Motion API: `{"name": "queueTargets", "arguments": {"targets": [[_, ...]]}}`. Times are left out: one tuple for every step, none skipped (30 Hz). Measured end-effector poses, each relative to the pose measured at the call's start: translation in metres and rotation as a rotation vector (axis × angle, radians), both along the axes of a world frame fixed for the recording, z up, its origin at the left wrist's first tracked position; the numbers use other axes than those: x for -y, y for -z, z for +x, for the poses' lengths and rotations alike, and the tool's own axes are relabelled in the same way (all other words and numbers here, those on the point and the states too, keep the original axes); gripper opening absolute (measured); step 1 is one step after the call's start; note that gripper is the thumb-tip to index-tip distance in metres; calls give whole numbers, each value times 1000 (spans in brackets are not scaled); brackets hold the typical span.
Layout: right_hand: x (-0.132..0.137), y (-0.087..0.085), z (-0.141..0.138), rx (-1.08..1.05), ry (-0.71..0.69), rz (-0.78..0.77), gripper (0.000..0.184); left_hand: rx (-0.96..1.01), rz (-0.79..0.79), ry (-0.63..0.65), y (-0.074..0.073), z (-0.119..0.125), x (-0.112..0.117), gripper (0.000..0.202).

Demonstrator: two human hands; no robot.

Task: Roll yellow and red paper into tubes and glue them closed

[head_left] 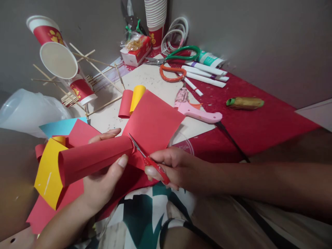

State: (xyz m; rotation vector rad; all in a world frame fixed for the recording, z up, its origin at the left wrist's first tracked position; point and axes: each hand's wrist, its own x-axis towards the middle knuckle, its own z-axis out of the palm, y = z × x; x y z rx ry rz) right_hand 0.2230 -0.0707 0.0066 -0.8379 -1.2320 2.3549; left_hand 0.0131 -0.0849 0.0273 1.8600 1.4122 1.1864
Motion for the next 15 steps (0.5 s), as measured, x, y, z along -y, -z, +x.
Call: {"name": "queueTargets", "arguments": {"targets": [[0, 0, 0, 5, -2, 2, 47, -4, 8, -1, 0, 0, 0, 37], [0, 0, 0, 7, -2, 1, 46, -3, 15, -2, 0, 0, 0, 37], [0, 0, 0, 7, 0, -4, 45, 0, 21, -3, 0, 0, 0, 37], [0, 0, 1, 9, -1, -11, 45, 2, 24, -4, -1, 0, 0, 37], [0, 0, 1, 7, -9, -21, 44, -1, 25, -5, -1, 0, 0, 37], [-1, -1, 1, -1, -24, -32, 43, -6, 23, -7, -2, 0, 0, 37], [-1, -2, 2, -17, -46, -45, 42, -13, 15, -8, -2, -1, 0, 37], [-1, -2, 2, -38, -67, -53, 41, -18, 6, -7, -3, -1, 0, 37], [-2, -3, 2, -57, -82, -60, 39, -17, -5, -8, -3, -2, -1, 37], [-2, -4, 3, -72, -93, -65, 37, -10, -13, -11, -2, -2, -1, 37], [-3, -4, 3, -76, -94, -63, 36, 4, -18, -15, -1, -2, -1, 37], [-3, -4, 3, -73, -91, -55, 35, 21, -18, -21, 0, -2, -2, 37], [-3, -4, 3, -65, -87, -43, 35, 39, -13, -27, 1, -1, -2, 37], [-4, -4, 2, -55, -84, -27, 35, 57, -10, -34, 2, 0, -2, 37], [-4, -4, 2, -46, -82, -14, 36, 71, -9, -39, 3, 0, -2, 37]]}}
